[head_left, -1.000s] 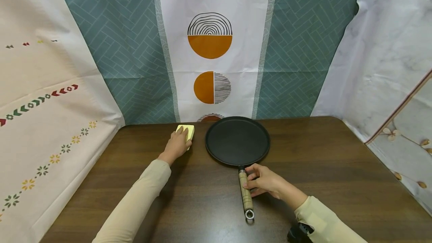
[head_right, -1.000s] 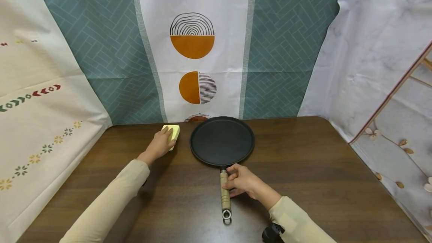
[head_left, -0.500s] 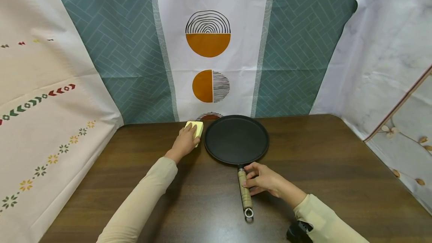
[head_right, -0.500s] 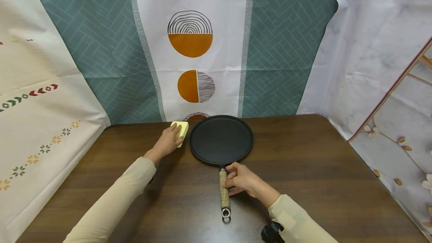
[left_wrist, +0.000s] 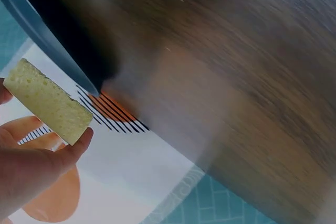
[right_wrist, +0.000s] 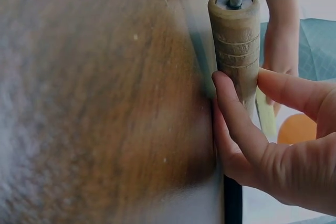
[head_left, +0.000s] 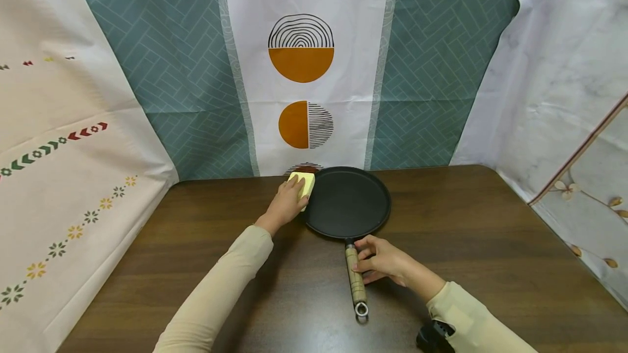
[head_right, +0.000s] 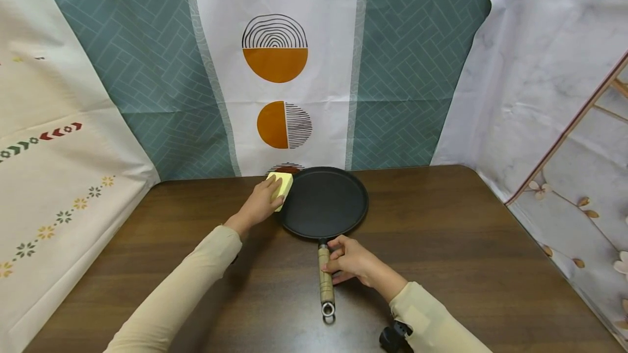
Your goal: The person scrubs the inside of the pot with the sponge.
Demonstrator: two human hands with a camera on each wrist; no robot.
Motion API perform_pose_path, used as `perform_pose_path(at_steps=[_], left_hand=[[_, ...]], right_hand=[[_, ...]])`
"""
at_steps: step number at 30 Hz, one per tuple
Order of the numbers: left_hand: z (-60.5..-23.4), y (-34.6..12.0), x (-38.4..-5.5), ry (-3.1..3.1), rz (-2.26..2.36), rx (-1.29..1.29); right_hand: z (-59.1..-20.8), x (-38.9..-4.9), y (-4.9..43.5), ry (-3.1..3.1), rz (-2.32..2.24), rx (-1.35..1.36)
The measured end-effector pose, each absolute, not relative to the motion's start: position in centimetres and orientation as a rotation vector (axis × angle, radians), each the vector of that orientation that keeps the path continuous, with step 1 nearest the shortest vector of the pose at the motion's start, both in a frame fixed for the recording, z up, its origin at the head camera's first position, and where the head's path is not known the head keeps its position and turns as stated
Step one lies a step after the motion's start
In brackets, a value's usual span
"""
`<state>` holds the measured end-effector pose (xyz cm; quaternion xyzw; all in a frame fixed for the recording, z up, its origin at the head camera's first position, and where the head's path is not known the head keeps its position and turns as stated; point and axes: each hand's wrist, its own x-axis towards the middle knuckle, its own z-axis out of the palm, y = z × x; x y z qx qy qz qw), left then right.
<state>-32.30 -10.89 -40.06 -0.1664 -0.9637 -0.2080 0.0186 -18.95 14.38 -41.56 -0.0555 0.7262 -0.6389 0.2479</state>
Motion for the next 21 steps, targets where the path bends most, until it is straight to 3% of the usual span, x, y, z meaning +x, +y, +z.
perform_pose_path(at_steps=[21], left_hand=[[-41.3, -6.7, -31.8, -2.996, -0.656, -0.723]], right_hand=[[-41.6, -19.2, 14.4, 1.985, -1.733, -0.146]])
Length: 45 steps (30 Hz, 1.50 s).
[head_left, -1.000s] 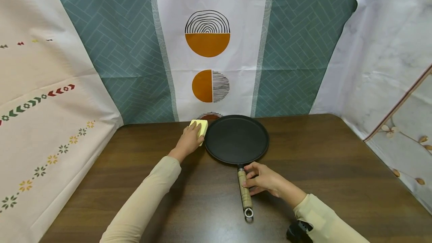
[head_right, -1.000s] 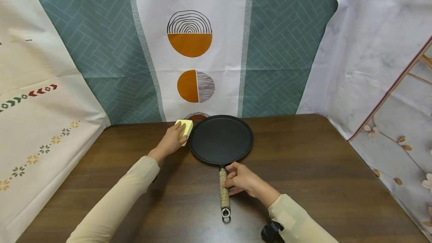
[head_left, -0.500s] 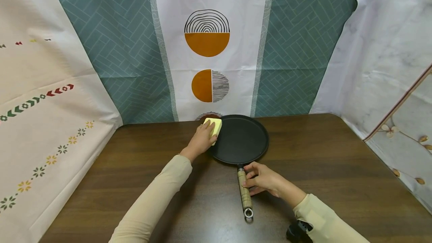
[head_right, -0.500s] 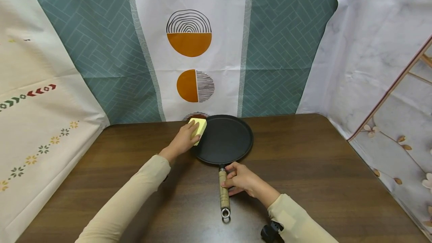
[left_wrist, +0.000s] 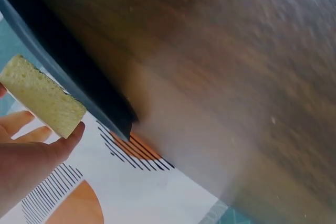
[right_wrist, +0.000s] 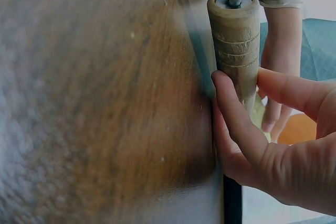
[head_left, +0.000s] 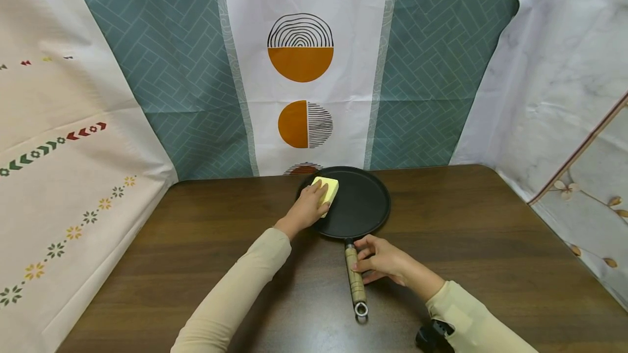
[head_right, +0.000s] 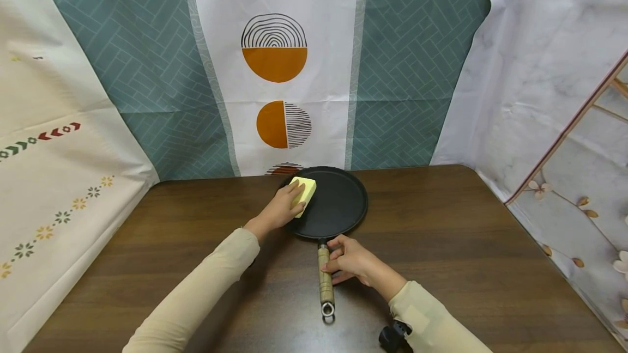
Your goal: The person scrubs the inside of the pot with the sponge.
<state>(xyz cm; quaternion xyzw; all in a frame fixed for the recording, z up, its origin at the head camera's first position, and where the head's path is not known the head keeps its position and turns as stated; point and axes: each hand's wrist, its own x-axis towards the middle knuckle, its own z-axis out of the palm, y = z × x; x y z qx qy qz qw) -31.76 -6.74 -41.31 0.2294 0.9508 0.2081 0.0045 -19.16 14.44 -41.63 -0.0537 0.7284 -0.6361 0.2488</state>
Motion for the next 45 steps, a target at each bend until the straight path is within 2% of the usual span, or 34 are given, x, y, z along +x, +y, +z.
perform_pose_path(at_steps=[14, 31, 45], left_hand=[[-42.4, -5.8, -31.8, 2.890, 0.476, 0.734], [-42.2, -6.5, -31.6, 2.802, 0.490, 1.024], [-41.8, -6.4, -31.2, 2.669, 0.548, 1.110]], right_hand=[[-41.6, -19.2, 14.3, 1.989, -1.726, -0.153], [-41.5, -19.2, 14.2, 2.001, -1.726, -0.151], [-41.3, -19.2, 14.1, 2.001, -1.719, -0.140]])
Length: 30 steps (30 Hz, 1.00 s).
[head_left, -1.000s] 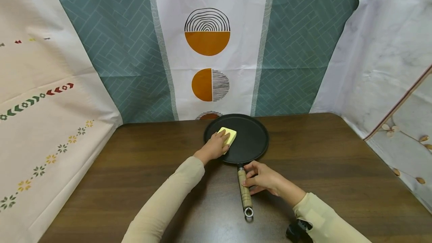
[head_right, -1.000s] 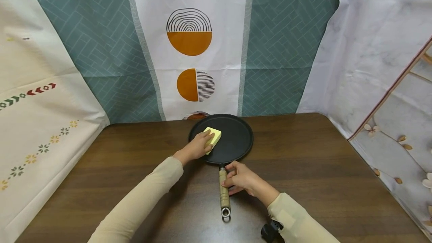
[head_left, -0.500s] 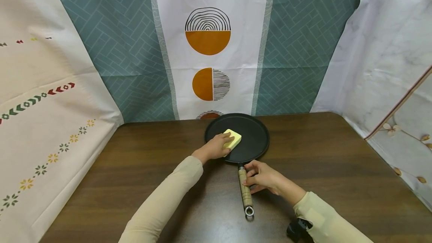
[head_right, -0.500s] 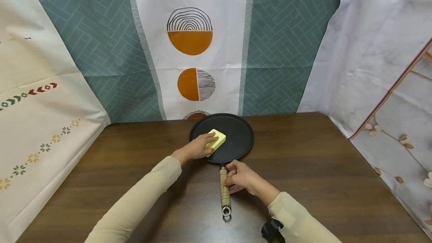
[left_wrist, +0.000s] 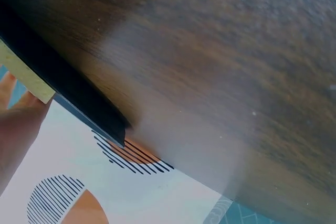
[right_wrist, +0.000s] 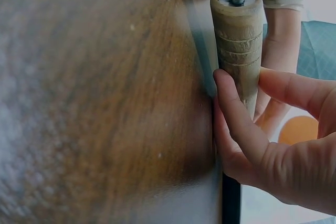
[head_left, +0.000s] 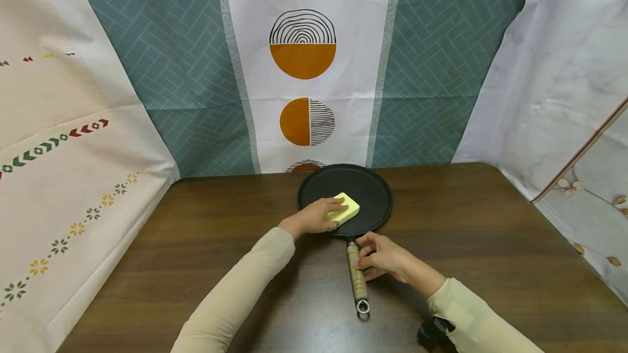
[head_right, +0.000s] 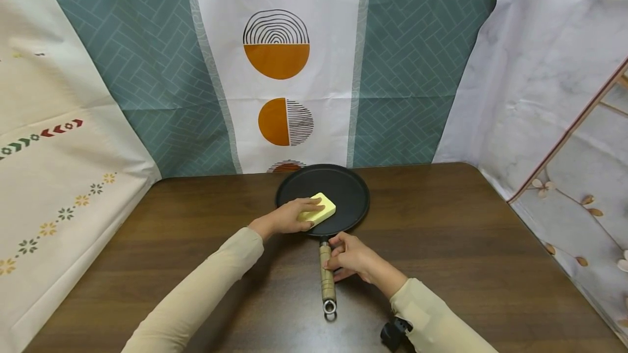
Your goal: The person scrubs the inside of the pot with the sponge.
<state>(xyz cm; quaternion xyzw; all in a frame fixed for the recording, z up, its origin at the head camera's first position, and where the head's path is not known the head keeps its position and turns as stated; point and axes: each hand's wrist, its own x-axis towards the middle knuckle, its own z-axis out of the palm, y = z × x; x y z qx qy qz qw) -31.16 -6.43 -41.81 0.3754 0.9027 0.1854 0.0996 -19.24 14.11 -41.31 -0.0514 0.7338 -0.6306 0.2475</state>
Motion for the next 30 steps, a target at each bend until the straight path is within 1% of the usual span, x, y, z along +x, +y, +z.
perform_pose_path(at_steps=[11, 30], left_hand=[[-41.9, -5.9, -31.3, 2.613, 0.552, 1.199], [-41.9, -3.4, -30.8, 2.554, 0.486, 1.313]], right_hand=[[-41.4, -19.4, 14.1, 2.009, -1.720, -0.134], [-41.5, -19.3, 14.1, 2.010, -1.720, -0.154]])
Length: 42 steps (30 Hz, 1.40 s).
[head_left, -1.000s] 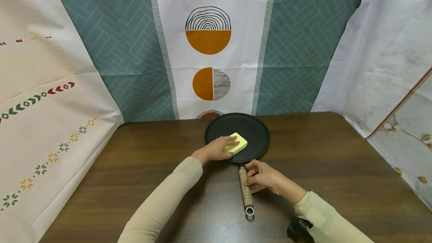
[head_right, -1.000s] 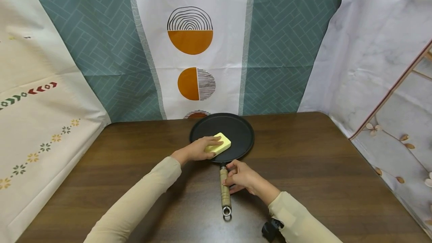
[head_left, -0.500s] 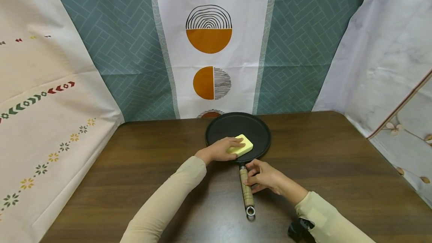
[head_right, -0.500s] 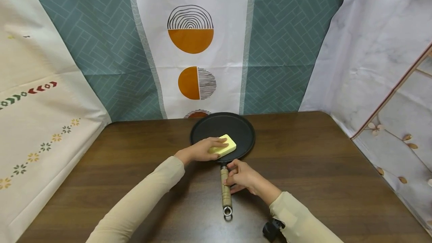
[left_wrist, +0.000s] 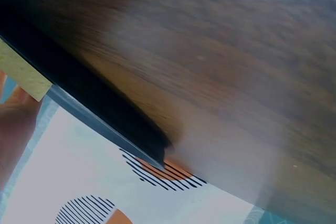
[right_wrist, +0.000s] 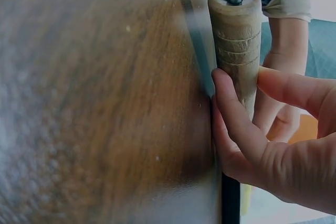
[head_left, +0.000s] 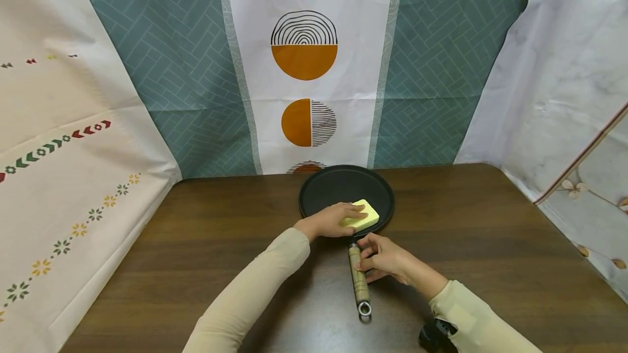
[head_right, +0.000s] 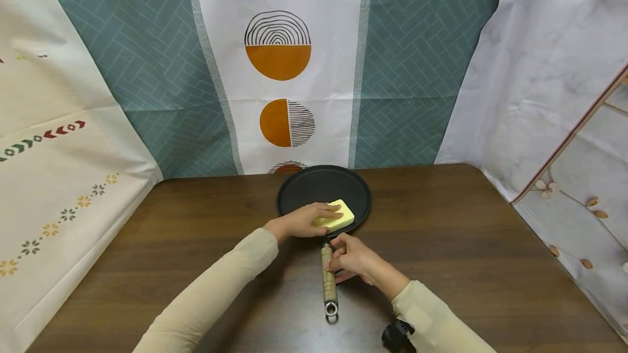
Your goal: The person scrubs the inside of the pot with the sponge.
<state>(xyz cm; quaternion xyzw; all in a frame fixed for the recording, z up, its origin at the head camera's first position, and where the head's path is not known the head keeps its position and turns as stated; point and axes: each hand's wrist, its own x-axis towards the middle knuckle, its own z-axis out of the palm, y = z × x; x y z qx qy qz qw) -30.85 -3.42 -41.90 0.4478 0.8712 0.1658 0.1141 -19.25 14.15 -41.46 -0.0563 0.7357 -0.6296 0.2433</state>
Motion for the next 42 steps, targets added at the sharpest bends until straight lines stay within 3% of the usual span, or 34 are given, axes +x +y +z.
perform_pose_path(at_steps=[42], left_hand=[[-41.6, 4.1, -32.4, 2.866, 0.199, 0.996]], right_hand=[[-41.4, -19.2, 13.9, 2.019, -1.707, -0.169]])
